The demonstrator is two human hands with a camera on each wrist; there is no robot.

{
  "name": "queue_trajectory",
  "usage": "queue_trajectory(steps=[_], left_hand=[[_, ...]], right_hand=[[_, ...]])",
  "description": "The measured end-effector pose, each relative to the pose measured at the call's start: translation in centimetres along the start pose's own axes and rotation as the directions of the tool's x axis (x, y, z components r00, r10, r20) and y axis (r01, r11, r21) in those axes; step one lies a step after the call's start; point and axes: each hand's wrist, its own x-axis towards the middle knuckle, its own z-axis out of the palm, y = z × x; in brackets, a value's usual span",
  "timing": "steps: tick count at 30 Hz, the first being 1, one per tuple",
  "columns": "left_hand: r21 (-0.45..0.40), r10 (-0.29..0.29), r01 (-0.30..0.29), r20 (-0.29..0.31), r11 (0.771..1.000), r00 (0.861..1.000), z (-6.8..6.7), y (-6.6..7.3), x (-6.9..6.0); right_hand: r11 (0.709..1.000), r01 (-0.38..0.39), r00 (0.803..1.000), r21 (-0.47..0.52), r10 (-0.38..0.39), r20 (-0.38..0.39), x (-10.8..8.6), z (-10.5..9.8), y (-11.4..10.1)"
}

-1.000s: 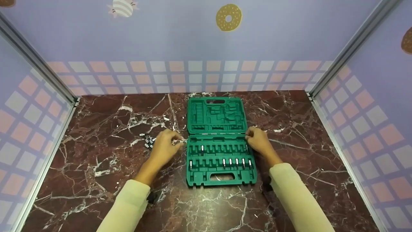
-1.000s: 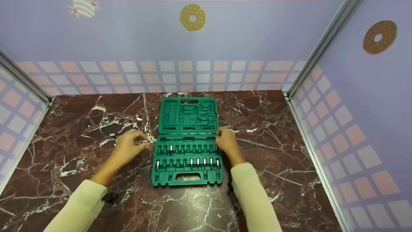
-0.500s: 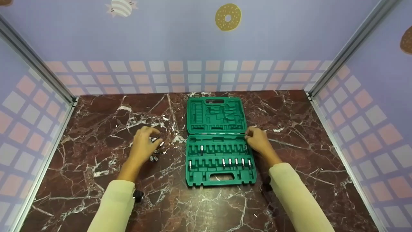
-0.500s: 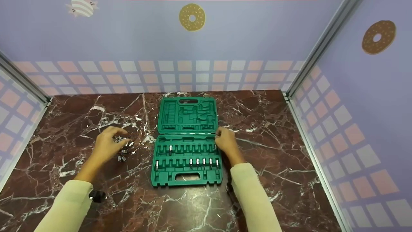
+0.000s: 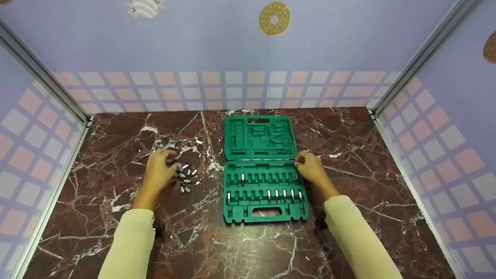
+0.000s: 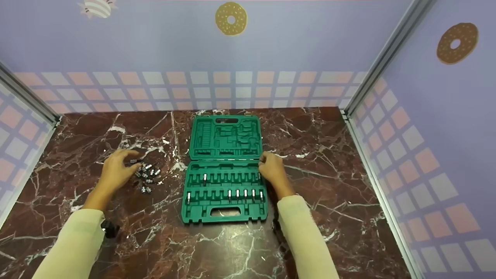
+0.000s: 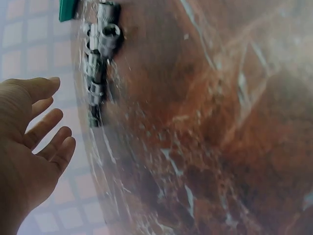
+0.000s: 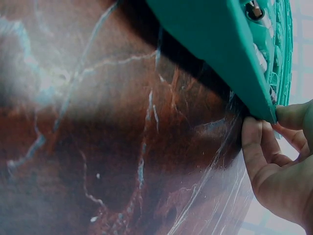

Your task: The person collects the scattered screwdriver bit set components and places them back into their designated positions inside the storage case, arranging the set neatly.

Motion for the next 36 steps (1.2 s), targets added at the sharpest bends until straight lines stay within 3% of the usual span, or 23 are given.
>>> queue_trajectory(steps=[10,18,29,36], left_hand=[[0.016,-0.022,0.022,0.018,1.000,1.000,-0.4,-2.0,0.6],[0.045,-0.009,0.006,0.060,0.999,0.998,-0.3,-2.2,1.3],[0.078,0.032,-0.033,0.012,0.996,0.999,0.3,-2.5,1.5],[0.088,0.039,-0.040,0.013,0.995,0.999,0.6,-2.7,1.7]], right_hand=[[1.000,0.000,1.000,0.004,0.000,0.014,0.0,0.1,0.2],[1.000,0.023,1.000,-0.015,-0.023,-0.002,0.1,0.1,0.4],[1.000,0.022,1.000,-0.008,-0.022,0.003,0.2,0.2,0.4],[1.000,-0.006,1.000,0.013,0.006,0.008,0.1,0.2,0.5]])
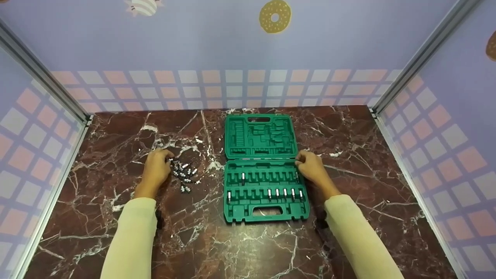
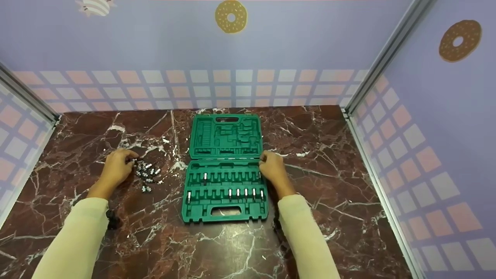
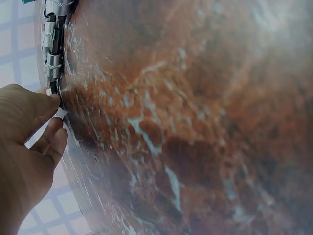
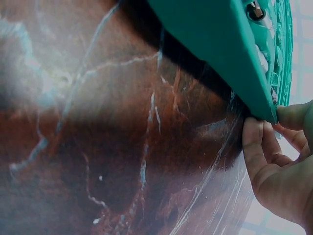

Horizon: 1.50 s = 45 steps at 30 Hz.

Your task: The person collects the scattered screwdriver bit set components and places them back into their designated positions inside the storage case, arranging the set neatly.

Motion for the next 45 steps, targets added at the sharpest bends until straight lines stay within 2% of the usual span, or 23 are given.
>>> queue_trajectory(steps=[8,11,16,26,35,45], left_hand=[[-0.010,0.023,-0.023,-0.005,1.000,1.000,0.1,-0.5,0.0],[-0.035,0.035,-0.036,-0.015,0.999,0.999,0.0,-0.6,0.0],[-0.087,0.022,-0.024,-0.025,0.996,0.999,-0.3,-0.1,-0.1],[-0.117,0.002,-0.002,-0.004,0.993,1.000,-1.7,1.9,-0.7],[-0.136,0.073,-0.080,-0.060,0.987,0.996,-2.3,3.6,-1.1],[-0.187,0.079,-0.079,-0.010,0.979,0.997,-2.5,5.9,-2.1]], right_hand=[[1.000,0.014,1.000,-0.009,-0.014,0.006,0.2,-0.1,0.0],[1.000,0.008,1.000,-0.002,-0.008,0.005,0.1,-0.1,-0.1],[1.000,0.020,1.000,-0.010,-0.020,-0.011,0.0,0.0,-0.2],[1.000,0.003,1.000,0.002,-0.003,0.009,-0.1,0.0,-0.1],[1.000,-0.011,1.000,0.010,0.011,0.008,-0.2,-0.3,-0.3],[1.000,0.011,1.000,-0.022,-0.011,-0.001,0.1,-0.2,-0.4]])
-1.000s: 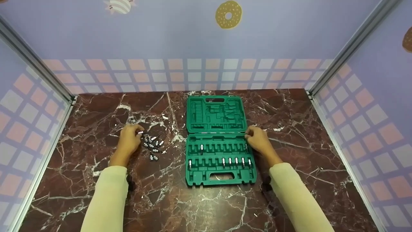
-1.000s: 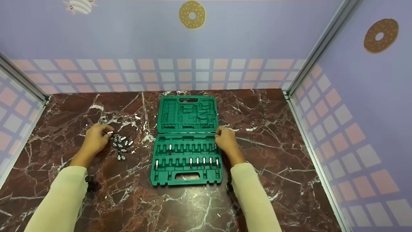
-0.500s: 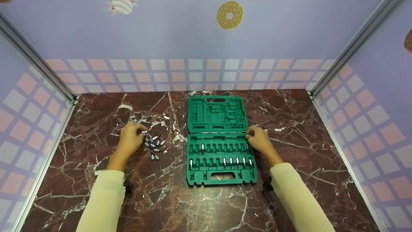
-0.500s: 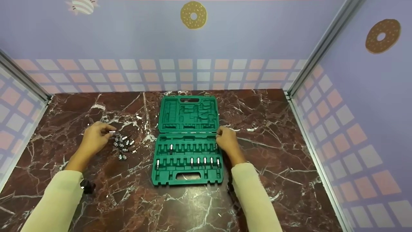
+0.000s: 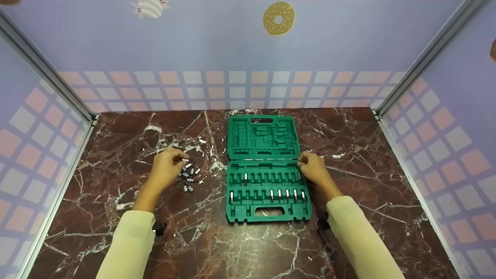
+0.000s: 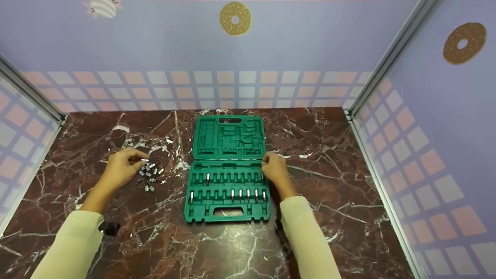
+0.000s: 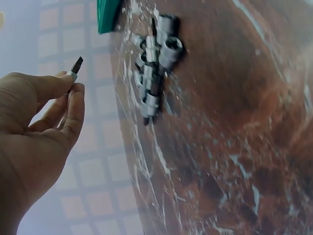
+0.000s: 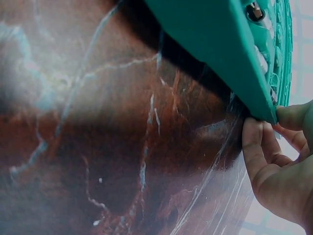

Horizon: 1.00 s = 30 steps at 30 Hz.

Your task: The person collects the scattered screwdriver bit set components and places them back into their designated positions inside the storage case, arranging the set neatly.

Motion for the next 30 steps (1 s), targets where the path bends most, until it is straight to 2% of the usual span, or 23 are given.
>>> queue_trajectory(steps=[13,20,30], left_hand=[[-0.093,-0.031,0.040,0.099,0.995,0.995,0.8,3.3,-0.5],[-0.169,-0.044,0.074,0.174,0.983,0.984,1.4,5.3,-0.7],[-0.208,0.044,-0.004,0.190,0.978,0.981,2.8,7.7,-0.8]], right_hand=[[1.000,0.002,1.000,0.009,-0.002,0.000,0.0,0.1,0.1],[1.000,-0.008,1.000,0.024,0.008,0.006,-0.2,0.1,0.0],[1.000,0.013,1.000,0.004,-0.013,-0.021,-0.1,0.2,0.1]])
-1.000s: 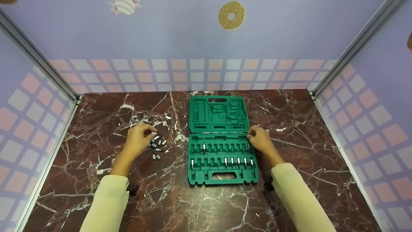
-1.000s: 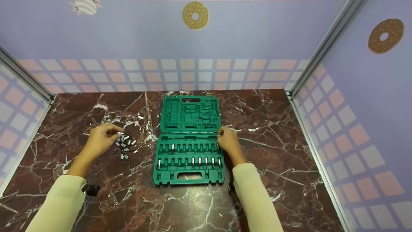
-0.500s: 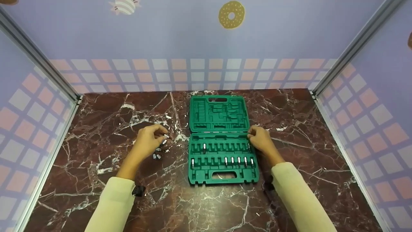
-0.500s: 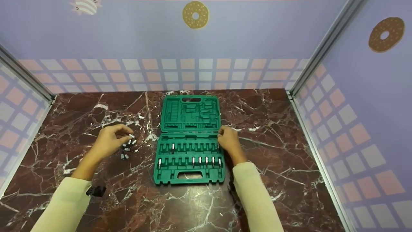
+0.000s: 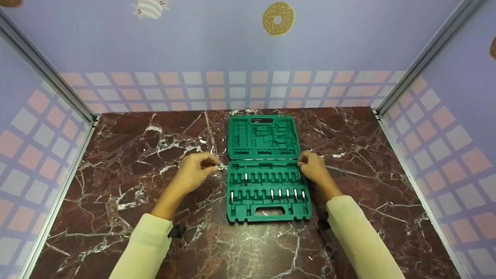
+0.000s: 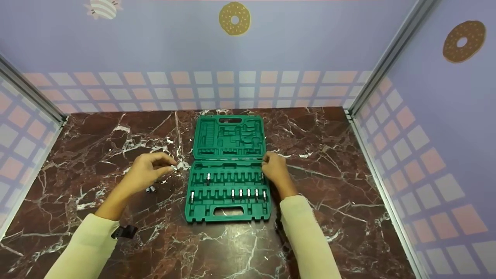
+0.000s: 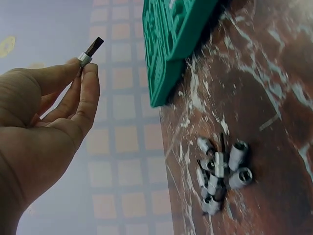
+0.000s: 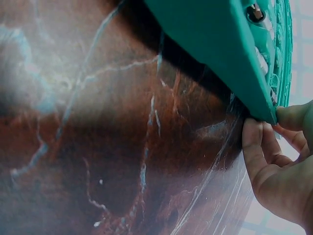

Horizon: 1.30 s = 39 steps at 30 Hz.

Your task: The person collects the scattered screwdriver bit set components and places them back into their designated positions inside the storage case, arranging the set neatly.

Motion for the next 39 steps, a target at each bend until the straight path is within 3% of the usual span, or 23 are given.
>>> queue_trajectory(steps=[10,23,39], left_hand=[[0.014,0.013,-0.015,0.112,1.000,0.994,2.5,2.0,-0.4],[0.024,0.060,-0.069,0.249,0.997,0.967,5.7,3.3,0.5],[0.038,0.069,-0.089,0.368,0.995,0.927,9.0,3.3,1.4]], right_hand=[[1.000,0.000,1.000,0.008,0.000,0.005,-0.3,0.1,0.0],[1.000,-0.002,1.000,0.003,0.002,0.029,-0.1,0.0,0.2],[1.000,-0.016,0.999,0.001,0.016,0.037,-0.1,-0.2,-0.1]])
